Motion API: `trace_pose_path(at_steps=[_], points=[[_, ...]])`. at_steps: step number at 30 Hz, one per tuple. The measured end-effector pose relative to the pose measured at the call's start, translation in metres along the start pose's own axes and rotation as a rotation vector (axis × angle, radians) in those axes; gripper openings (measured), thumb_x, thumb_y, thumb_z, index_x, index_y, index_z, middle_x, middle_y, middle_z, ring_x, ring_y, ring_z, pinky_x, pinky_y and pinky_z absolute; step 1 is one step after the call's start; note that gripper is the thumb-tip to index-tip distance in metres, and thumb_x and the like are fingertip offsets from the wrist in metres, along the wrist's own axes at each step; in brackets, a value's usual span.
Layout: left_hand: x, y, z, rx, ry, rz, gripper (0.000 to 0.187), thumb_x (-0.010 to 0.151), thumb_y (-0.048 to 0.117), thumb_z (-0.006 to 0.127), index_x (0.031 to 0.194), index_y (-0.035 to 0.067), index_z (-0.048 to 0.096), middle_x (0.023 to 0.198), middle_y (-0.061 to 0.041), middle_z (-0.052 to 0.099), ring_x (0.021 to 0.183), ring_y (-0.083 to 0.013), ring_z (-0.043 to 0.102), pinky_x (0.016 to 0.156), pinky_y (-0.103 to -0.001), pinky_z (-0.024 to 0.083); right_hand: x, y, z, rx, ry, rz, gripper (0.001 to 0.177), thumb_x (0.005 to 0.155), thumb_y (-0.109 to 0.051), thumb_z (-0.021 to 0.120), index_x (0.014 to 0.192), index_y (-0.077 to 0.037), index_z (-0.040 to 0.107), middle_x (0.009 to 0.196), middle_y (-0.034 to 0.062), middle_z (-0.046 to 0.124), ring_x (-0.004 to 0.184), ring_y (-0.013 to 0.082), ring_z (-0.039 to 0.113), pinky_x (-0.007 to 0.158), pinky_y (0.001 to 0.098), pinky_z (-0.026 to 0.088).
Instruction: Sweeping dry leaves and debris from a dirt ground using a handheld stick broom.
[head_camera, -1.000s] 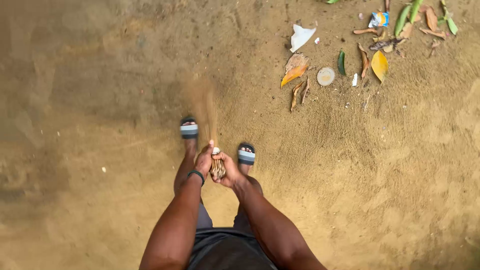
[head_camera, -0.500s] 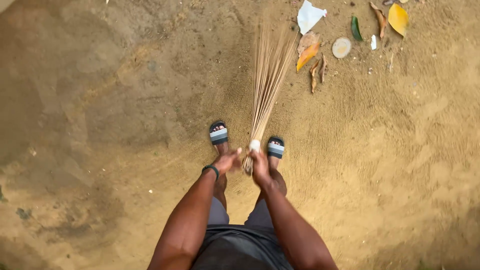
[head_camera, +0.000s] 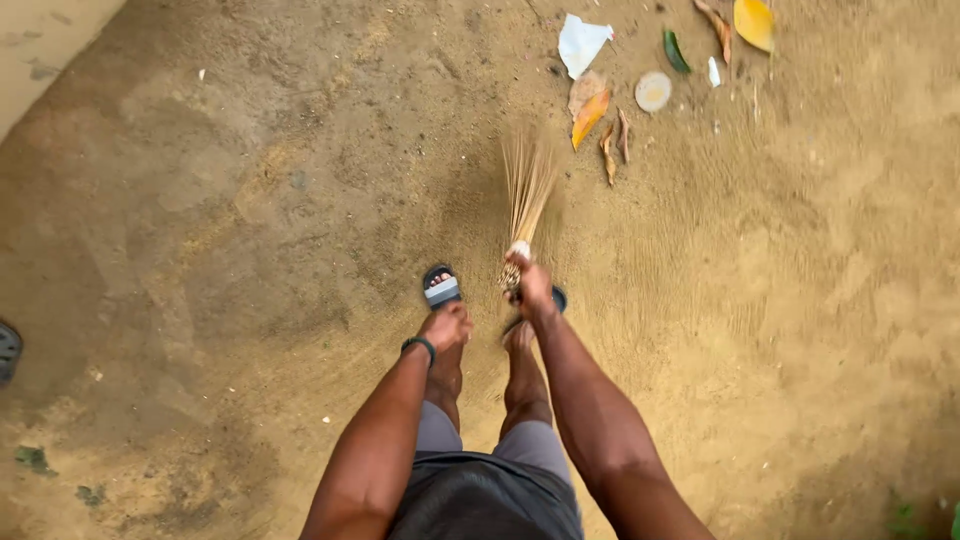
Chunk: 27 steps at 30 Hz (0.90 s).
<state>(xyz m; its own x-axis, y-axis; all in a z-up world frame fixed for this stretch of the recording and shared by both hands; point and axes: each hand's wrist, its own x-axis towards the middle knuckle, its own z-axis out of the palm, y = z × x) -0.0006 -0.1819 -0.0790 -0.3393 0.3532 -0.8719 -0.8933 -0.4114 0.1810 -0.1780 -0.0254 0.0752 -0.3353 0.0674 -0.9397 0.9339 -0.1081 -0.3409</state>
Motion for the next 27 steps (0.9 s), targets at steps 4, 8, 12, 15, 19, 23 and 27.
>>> trace_pose_path(at_steps=[4, 8, 12, 15, 19, 23, 27], points=[[0.008, 0.020, 0.026, 0.079, 0.033, 0.078, 0.040, 0.104, 0.029, 0.056, 0.139, 0.011, 0.053, 0.110, -0.010, 0.064, 0.091, -0.0200, 0.064, 0.071, -0.035, 0.050, -0.010, 0.005, -0.038, -0.114, 0.070, -0.150, 0.029, 0.090, -0.032, 0.074, 0.107, -0.009, 0.067, 0.070, 0.0040, 0.064, 0.049, 0.0139, 0.055, 0.041, 0.0286, 0.041], [-0.015, 0.037, 0.057, 0.315, 0.144, 0.071, 0.039, 0.100, 0.036, 0.058, 0.128, 0.010, 0.061, 0.109, -0.006, 0.072, 0.094, -0.0167, 0.071, 0.070, -0.035, 0.053, -0.022, 0.043, -0.063, 0.042, 0.120, -0.281, 0.030, 0.088, -0.025, 0.075, 0.111, -0.009, 0.067, 0.074, 0.0005, 0.064, 0.054, 0.0113, 0.058, 0.046, 0.0288, 0.048], [-0.028, 0.046, 0.092, 0.435, 0.191, 0.048, 0.040, 0.098, 0.041, 0.061, 0.124, 0.011, 0.063, 0.106, -0.003, 0.074, 0.094, -0.0155, 0.072, 0.071, -0.033, 0.053, 0.009, 0.050, -0.085, 0.280, 0.253, -0.172, 0.021, 0.088, -0.017, 0.075, 0.100, -0.001, 0.068, 0.067, 0.0057, 0.062, 0.047, 0.0174, 0.056, 0.038, 0.0338, 0.042], [-0.009, 0.041, 0.102, 0.397, 0.225, 0.052, 0.041, 0.098, 0.042, 0.062, 0.125, 0.010, 0.062, 0.105, -0.004, 0.074, 0.092, -0.0162, 0.070, 0.072, -0.033, 0.052, 0.042, 0.002, -0.108, 0.152, 0.133, -0.011, 0.018, 0.092, -0.020, 0.072, 0.092, -0.002, 0.069, 0.062, 0.0072, 0.063, 0.042, 0.0179, 0.054, 0.034, 0.0318, 0.037], [0.034, 0.037, 0.122, 0.253, 0.207, 0.102, 0.042, 0.098, 0.039, 0.066, 0.126, 0.007, 0.063, 0.103, -0.006, 0.073, 0.087, -0.0180, 0.068, 0.070, -0.034, 0.050, 0.032, -0.077, -0.127, -0.089, 0.009, 0.005, 0.019, 0.092, -0.023, 0.072, 0.092, -0.004, 0.072, 0.062, 0.0066, 0.062, 0.038, 0.0165, 0.050, 0.031, 0.0305, 0.034], [0.045, 0.039, 0.174, 0.376, 0.250, 0.073, 0.042, 0.097, 0.039, 0.066, 0.124, 0.006, 0.064, 0.103, -0.006, 0.073, 0.087, -0.0162, 0.069, 0.074, -0.033, 0.051, 0.028, -0.047, -0.186, -0.351, 0.046, -0.318, 0.028, 0.088, -0.021, 0.073, 0.108, -0.002, 0.073, 0.077, 0.0077, 0.070, 0.057, 0.0163, 0.061, 0.051, 0.0336, 0.047], [0.042, 0.090, 0.245, 0.576, 0.264, 0.088, 0.044, 0.094, 0.036, 0.068, 0.124, 0.003, 0.067, 0.106, -0.010, 0.075, 0.090, -0.0180, 0.072, 0.081, -0.032, 0.053, -0.030, -0.057, -0.204, -0.640, 0.241, -0.188, 0.054, 0.086, -0.031, 0.077, 0.133, -0.012, 0.057, 0.089, 0.0022, 0.068, 0.071, 0.0226, 0.068, 0.073, 0.0393, 0.053]])
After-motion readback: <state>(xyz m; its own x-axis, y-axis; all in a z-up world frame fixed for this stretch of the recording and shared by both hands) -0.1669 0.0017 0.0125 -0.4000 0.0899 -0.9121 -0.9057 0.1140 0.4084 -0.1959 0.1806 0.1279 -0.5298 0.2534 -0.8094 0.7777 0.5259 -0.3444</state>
